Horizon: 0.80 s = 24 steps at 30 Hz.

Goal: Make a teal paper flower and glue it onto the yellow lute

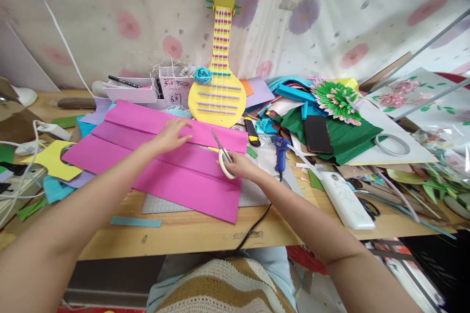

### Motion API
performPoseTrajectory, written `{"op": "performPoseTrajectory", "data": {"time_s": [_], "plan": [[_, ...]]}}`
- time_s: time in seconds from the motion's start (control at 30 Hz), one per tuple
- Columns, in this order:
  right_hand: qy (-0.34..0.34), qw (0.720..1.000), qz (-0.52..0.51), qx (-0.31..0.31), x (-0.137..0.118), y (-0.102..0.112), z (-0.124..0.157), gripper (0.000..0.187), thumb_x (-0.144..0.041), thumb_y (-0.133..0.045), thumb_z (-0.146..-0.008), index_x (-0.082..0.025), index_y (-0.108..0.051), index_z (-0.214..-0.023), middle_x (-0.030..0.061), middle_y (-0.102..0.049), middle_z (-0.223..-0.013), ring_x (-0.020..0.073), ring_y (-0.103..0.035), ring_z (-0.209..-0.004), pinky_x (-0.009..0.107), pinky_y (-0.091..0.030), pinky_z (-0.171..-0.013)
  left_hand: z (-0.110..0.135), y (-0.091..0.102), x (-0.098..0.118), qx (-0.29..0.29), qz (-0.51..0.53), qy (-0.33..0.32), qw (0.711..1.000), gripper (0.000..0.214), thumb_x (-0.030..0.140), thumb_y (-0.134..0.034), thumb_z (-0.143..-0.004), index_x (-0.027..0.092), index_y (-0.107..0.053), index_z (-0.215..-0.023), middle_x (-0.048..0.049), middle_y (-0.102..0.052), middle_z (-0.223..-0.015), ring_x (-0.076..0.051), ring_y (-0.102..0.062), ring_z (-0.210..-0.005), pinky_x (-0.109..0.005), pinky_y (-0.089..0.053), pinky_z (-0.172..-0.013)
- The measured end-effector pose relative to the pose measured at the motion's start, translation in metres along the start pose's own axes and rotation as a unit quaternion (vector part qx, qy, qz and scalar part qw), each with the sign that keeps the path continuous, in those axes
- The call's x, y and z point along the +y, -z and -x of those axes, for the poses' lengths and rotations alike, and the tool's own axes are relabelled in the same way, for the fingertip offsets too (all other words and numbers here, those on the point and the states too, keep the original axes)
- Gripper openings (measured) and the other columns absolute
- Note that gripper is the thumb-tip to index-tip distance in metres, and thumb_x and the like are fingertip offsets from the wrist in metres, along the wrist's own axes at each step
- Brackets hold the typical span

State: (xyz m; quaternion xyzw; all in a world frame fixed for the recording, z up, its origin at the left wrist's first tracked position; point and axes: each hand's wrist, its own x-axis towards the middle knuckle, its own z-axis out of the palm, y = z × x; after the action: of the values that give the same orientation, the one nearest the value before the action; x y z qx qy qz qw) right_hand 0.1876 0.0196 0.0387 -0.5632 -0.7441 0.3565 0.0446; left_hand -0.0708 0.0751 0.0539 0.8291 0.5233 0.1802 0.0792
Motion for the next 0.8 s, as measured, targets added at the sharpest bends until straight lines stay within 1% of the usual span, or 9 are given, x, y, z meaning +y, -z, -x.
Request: {"op": "performPoseTrajectory", "data": {"time_s": [0.07,0.1,0.17,0.27,0.37,0.43,0.5,0.63,0.8], "plan": [[0.035,0.998,-0.025,-0.038,0.003,0.011,-0.003,0.039,-0.054,-0.043,-0.084,-0.018,-0.055,-0.090,0.0018,-0.061,-0.085,0.0150,-0.055,-0.075,0.022,-0.037,-0.062,0.029,-0.005,0.004,-0.093,0.034,-0.062,0.993,0.026,0.041,-0.048,-0.082,0.020,-0.060,-0.094,-0.0062,-0.060,-0.101,-0.021,-0.053,-0.101,-0.037,-0.039,-0.094],[0.054,0.996,-0.034,-0.061,0.003,0.017,-0.004,0.038,-0.052,-0.043,-0.085,-0.017,-0.056,-0.091,0.0015,-0.060,-0.084,0.0140,-0.054,-0.074,0.022,-0.037,-0.062,0.043,-0.008,0.005,-0.116,0.040,-0.074,0.990,0.027,0.042,-0.045,-0.083,0.020,-0.060,-0.092,-0.0061,-0.060,-0.099,-0.020,-0.054,-0.099,-0.035,-0.041,-0.092],[0.099,0.985,-0.055,-0.129,-0.001,0.027,-0.010,0.035,-0.047,-0.047,-0.084,-0.017,-0.056,-0.098,0.0013,-0.059,-0.085,0.0118,-0.052,-0.071,0.021,-0.038,-0.062,0.068,-0.015,0.006,-0.119,0.024,-0.068,0.990,0.031,0.044,-0.043,-0.085,0.021,-0.060,-0.093,-0.0067,-0.060,-0.101,-0.020,-0.054,-0.099,-0.036,-0.042,-0.091],[0.096,0.971,-0.050,-0.215,-0.010,0.034,-0.024,0.038,-0.045,-0.051,-0.082,-0.016,-0.053,-0.107,0.0003,-0.057,-0.078,0.0091,-0.050,-0.063,0.020,-0.039,-0.057,0.091,-0.027,0.003,-0.056,-0.007,-0.023,0.998,0.044,0.049,-0.042,-0.085,0.019,-0.055,-0.115,-0.0105,-0.054,-0.123,-0.024,-0.048,-0.116,-0.040,-0.036,-0.101],[0.074,0.961,-0.017,-0.265,-0.022,0.035,-0.039,0.038,-0.045,-0.053,-0.081,-0.016,-0.053,-0.106,0.0007,-0.057,-0.076,0.0079,-0.050,-0.060,0.018,-0.038,-0.054,0.099,-0.038,0.003,-0.031,-0.040,0.031,0.998,0.059,0.052,-0.037,-0.087,0.016,-0.042,-0.133,-0.0140,-0.038,-0.142,-0.026,-0.032,-0.133,-0.044,-0.024,-0.111],[0.071,0.958,0.012,-0.277,-0.029,0.036,-0.044,0.035,-0.043,-0.053,-0.081,-0.015,-0.055,-0.102,0.0022,-0.059,-0.079,0.0077,-0.050,-0.061,0.018,-0.037,-0.053,0.100,-0.043,0.009,-0.054,-0.060,0.037,0.996,0.063,0.053,-0.033,-0.088,0.014,-0.036,-0.138,-0.0147,-0.029,-0.148,-0.026,-0.022,-0.138,-0.045,-0.015,-0.114],[0.077,0.956,0.025,-0.282,-0.032,0.040,-0.044,0.034,-0.040,-0.053,-0.080,-0.014,-0.055,-0.102,0.0026,-0.059,-0.081,0.0074,-0.049,-0.059,0.019,-0.037,-0.051,0.100,-0.047,0.018,-0.084,-0.067,0.024,0.994,0.064,0.054,-0.031,-0.088,0.015,-0.033,-0.140,-0.0138,-0.026,-0.149,-0.024,-0.018,-0.140,-0.046,-0.009,-0.115],[0.096,0.943,0.022,-0.319,-0.027,0.050,-0.036,0.038,-0.036,-0.056,-0.075,-0.013,-0.054,-0.106,0.0007,-0.057,-0.077,0.0071,-0.047,-0.055,0.020,-0.036,-0.050,0.102,-0.055,0.037,-0.090,-0.066,0.002,0.994,0.064,0.054,-0.028,-0.089,0.018,-0.032,-0.141,-0.0121,-0.025,-0.149,-0.022,-0.017,-0.140,-0.046,-0.007,-0.115],[0.098,0.926,0.041,-0.363,-0.011,0.055,-0.037,0.031,-0.034,-0.061,-0.071,-0.013,-0.060,-0.093,0.0028,-0.060,-0.077,0.0092,-0.051,-0.060,0.021,-0.037,-0.053,0.112,-0.069,0.064,-0.073,-0.056,0.022,0.995,0.066,0.055,-0.033,-0.087,0.018,-0.032,-0.141,-0.0136,-0.024,-0.149,-0.024,-0.018,-0.139,-0.046,-0.009,-0.115]]}}
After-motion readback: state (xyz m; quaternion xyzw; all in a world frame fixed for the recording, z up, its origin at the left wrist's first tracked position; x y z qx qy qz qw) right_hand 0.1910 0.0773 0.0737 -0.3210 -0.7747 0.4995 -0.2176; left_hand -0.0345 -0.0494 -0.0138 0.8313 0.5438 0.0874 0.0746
